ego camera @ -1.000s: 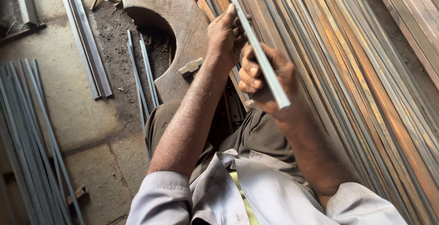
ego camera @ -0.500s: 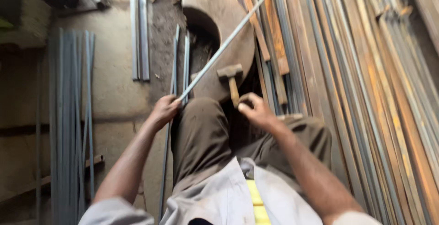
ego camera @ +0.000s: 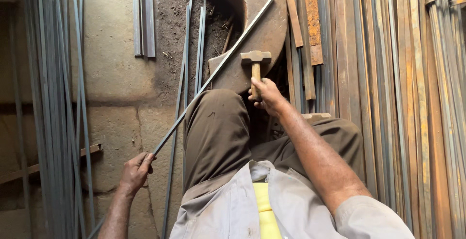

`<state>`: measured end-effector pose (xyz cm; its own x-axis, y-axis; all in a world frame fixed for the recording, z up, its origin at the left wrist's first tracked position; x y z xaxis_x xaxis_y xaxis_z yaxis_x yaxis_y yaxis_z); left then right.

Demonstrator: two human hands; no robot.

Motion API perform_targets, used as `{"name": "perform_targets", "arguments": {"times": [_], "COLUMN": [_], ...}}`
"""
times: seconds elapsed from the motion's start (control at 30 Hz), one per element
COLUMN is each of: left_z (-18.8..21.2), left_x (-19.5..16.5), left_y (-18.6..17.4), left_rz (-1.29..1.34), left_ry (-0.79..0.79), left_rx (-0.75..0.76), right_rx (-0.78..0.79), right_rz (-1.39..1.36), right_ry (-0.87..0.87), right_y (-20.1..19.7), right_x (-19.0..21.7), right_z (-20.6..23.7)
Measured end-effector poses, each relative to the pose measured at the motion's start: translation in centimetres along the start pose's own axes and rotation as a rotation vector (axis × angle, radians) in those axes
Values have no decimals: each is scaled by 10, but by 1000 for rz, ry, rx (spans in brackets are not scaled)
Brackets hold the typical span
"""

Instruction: The person sits on the ground and straightens long square steel bars one at a time, laying each bar across a curved cast-metal anvil block and striking bends with a hammer. They check each bar by holding it up and sighting along its length, then set the straightened bar aside with a pile of finished bars.

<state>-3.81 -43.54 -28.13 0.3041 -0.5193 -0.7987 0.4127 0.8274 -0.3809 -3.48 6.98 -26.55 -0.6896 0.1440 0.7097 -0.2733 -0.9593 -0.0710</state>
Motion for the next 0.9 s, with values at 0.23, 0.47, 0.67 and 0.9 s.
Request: {"name": "perform_targets", "arguments": {"times": [0.23,0.47,0.67,0.9], "left_z": [-1,0,1,4], "left_x": [12,27,26,25], "left_y": [2,5,5,10], "left_rz": [-20,16,48,80], "left_ry": [11,-43,-95,-188], "left_rx": [15,49,36,71], "right_rx": [12,-492,-638,-332], "right_rz": [-175,418,837,376], "right_ry": [-191,-1153,-955,-579], "right_y": [-4,-40,-19,-18], "right_x": [60,158,126,48], "right_z": [18,90,15,-30]}}
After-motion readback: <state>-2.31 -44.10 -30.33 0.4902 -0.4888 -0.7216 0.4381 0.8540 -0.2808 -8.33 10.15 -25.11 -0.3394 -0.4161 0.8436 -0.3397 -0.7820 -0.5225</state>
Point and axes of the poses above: each hand's wrist, its own z-axis away from the middle knuckle, its own y-axis out of the palm, x = y × z, the point moved 6 cm from there along -z, towards the middle knuckle, and after that the axes turned 13 degrees about z, right-handed, at the moved point
